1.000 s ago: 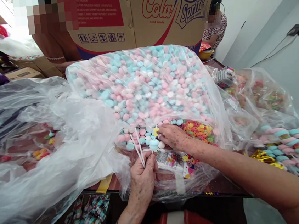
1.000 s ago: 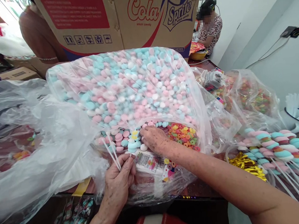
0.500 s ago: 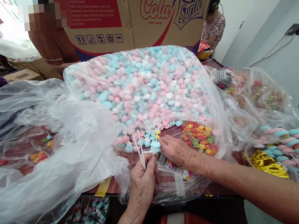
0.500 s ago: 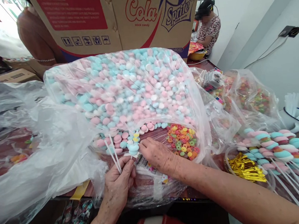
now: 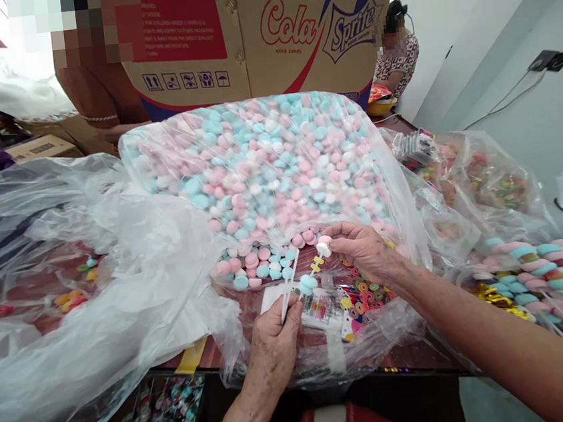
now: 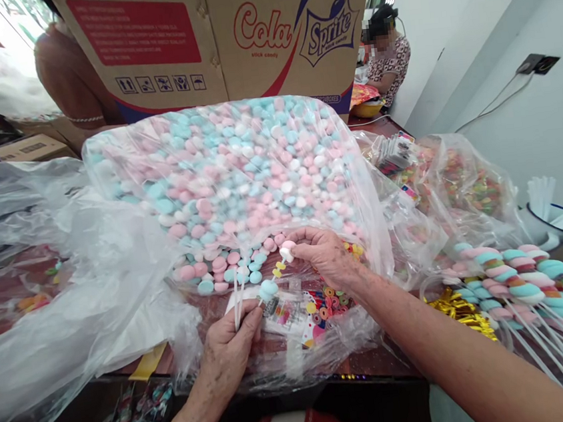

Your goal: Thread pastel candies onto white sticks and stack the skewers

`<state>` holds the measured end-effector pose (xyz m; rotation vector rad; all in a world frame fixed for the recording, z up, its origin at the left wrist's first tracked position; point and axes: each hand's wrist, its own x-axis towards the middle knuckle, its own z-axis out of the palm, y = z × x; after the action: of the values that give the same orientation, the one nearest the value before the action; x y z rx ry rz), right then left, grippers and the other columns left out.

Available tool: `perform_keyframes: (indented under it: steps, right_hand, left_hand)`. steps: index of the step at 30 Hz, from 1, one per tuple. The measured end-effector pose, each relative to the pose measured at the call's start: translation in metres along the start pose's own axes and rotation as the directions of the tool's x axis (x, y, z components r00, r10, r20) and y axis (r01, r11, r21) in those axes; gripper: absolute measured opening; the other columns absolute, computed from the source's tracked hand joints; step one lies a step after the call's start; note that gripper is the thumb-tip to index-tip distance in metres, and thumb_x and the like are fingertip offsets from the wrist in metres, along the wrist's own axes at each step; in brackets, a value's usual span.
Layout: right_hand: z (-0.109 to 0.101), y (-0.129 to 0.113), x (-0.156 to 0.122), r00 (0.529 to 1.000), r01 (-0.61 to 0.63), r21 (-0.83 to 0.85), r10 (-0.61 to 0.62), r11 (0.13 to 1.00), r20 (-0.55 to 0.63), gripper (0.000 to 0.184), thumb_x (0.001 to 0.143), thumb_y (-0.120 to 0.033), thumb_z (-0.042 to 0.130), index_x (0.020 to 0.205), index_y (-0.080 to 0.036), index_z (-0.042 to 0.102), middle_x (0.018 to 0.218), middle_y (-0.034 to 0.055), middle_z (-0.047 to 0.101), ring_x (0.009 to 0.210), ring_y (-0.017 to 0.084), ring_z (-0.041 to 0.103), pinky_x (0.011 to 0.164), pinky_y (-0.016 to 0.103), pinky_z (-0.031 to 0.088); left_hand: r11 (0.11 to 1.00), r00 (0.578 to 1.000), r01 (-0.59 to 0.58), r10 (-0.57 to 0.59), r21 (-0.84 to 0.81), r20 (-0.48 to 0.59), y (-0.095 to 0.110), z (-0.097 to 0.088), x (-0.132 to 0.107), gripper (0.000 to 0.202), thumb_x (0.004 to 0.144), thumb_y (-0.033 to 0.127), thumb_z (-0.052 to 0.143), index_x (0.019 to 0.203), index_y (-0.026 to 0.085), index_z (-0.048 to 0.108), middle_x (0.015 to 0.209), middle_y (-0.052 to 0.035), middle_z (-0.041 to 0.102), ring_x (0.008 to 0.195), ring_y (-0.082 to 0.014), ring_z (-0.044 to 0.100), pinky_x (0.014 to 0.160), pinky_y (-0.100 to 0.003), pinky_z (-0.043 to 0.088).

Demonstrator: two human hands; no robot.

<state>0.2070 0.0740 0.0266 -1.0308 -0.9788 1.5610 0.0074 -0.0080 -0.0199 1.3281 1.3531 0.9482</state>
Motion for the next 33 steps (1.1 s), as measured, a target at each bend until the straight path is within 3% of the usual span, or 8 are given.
perform_keyframes:
  steps: [4,7,9,13,19,23,27,33]
  right_hand:
    - [0.0,0.005,-0.004,0.997,0.061,-0.054,-0.059,0.997,0.046,0.023,0.071,-0.033,0.081,0.09,-0.021,0.076,0.106,0.0038,0.076,0.092,0.018,0.071,0.081,0.034,0.059]
    - [-0.001,0.005,-0.008,0.989,0.143,-0.194,-0.131,0.97,0.074,0.027,0.078,-0.037,0.076,0.102,-0.024,0.078,0.116,0.0048,0.075,0.111,0.022,0.067,0.097,0.04,0.056]
    - [-0.003,0.005,-0.01,0.987,0.162,-0.312,-0.15,0.936,0.062,0.03,0.079,-0.038,0.074,0.105,-0.024,0.078,0.114,0.0041,0.076,0.111,0.023,0.068,0.099,0.042,0.055]
    - [-0.004,0.008,-0.013,0.975,0.222,-0.523,-0.2,0.823,0.099,0.03,0.083,-0.036,0.069,0.111,-0.027,0.077,0.114,0.0004,0.076,0.107,0.023,0.071,0.101,0.044,0.055]
    - [0.005,0.032,-0.017,0.928,0.342,-0.59,-0.363,0.731,0.088,0.032,0.092,-0.033,0.06,0.122,-0.03,0.072,0.124,-0.001,0.072,0.116,0.023,0.068,0.107,0.044,0.052]
    - [0.012,0.039,-0.019,0.862,0.461,-0.687,-0.467,0.561,0.198,0.035,0.095,-0.027,0.052,0.125,-0.027,0.071,0.124,0.001,0.072,0.115,0.021,0.068,0.106,0.039,0.052]
    - [0.019,0.04,-0.023,0.845,0.502,-0.742,-0.437,0.444,0.31,0.035,0.097,-0.023,0.049,0.124,-0.026,0.071,0.122,0.0027,0.073,0.11,0.019,0.07,0.101,0.035,0.055]
    - [0.01,0.023,-0.023,0.893,0.448,-0.777,-0.267,0.442,0.363,0.037,0.099,-0.03,0.047,0.131,-0.024,0.066,0.116,0.0031,0.076,0.101,0.018,0.072,0.089,0.03,0.057]
  left_hand:
    - [1.0,1.0,-0.002,0.002,0.008,-0.009,-0.001,0.0,0.0,0.03,0.089,0.044,0.055,0.077,0.018,0.065,0.057,0.0044,0.047,0.056,-0.0145,0.04,0.056,-0.025,0.032]
    - [1.0,1.0,0.0,0.0,0.004,-0.013,-0.002,0.001,0.0,0.029,0.089,0.043,0.055,0.079,0.018,0.067,0.057,0.0042,0.047,0.055,-0.0147,0.04,0.055,-0.026,0.032]
    - [1.0,1.0,-0.002,0.002,0.001,-0.006,-0.003,0.001,0.0,0.029,0.089,0.043,0.055,0.079,0.018,0.067,0.057,0.0041,0.047,0.056,-0.0149,0.04,0.055,-0.026,0.032]
    - [0.999,0.999,-0.024,0.025,0.026,-0.021,-0.002,0.001,0.0,0.028,0.09,0.041,0.055,0.079,0.018,0.068,0.058,0.0036,0.048,0.057,-0.0152,0.041,0.057,-0.026,0.033]
    - [0.999,0.998,-0.01,0.012,0.041,-0.055,-0.001,0.002,0.0,0.03,0.088,0.043,0.053,0.075,0.019,0.064,0.055,0.0041,0.046,0.054,-0.0149,0.041,0.055,-0.026,0.033]
    - [0.999,0.998,0.033,-0.031,0.029,-0.062,-0.005,0.002,0.002,0.032,0.088,0.047,0.055,0.08,0.018,0.065,0.054,0.0047,0.046,0.053,-0.0143,0.04,0.053,-0.025,0.031]
    - [0.999,0.995,0.051,-0.052,-0.011,-0.088,-0.008,0.001,0.004,0.033,0.085,0.051,0.059,0.078,0.019,0.065,0.054,0.0049,0.047,0.049,-0.0128,0.037,0.048,-0.024,0.027]
    - [0.996,0.995,0.061,-0.065,-0.059,-0.074,-0.013,0.0,0.003,0.034,0.087,0.05,0.059,0.086,0.018,0.068,0.056,0.005,0.047,0.047,-0.0111,0.035,0.044,-0.023,0.024]
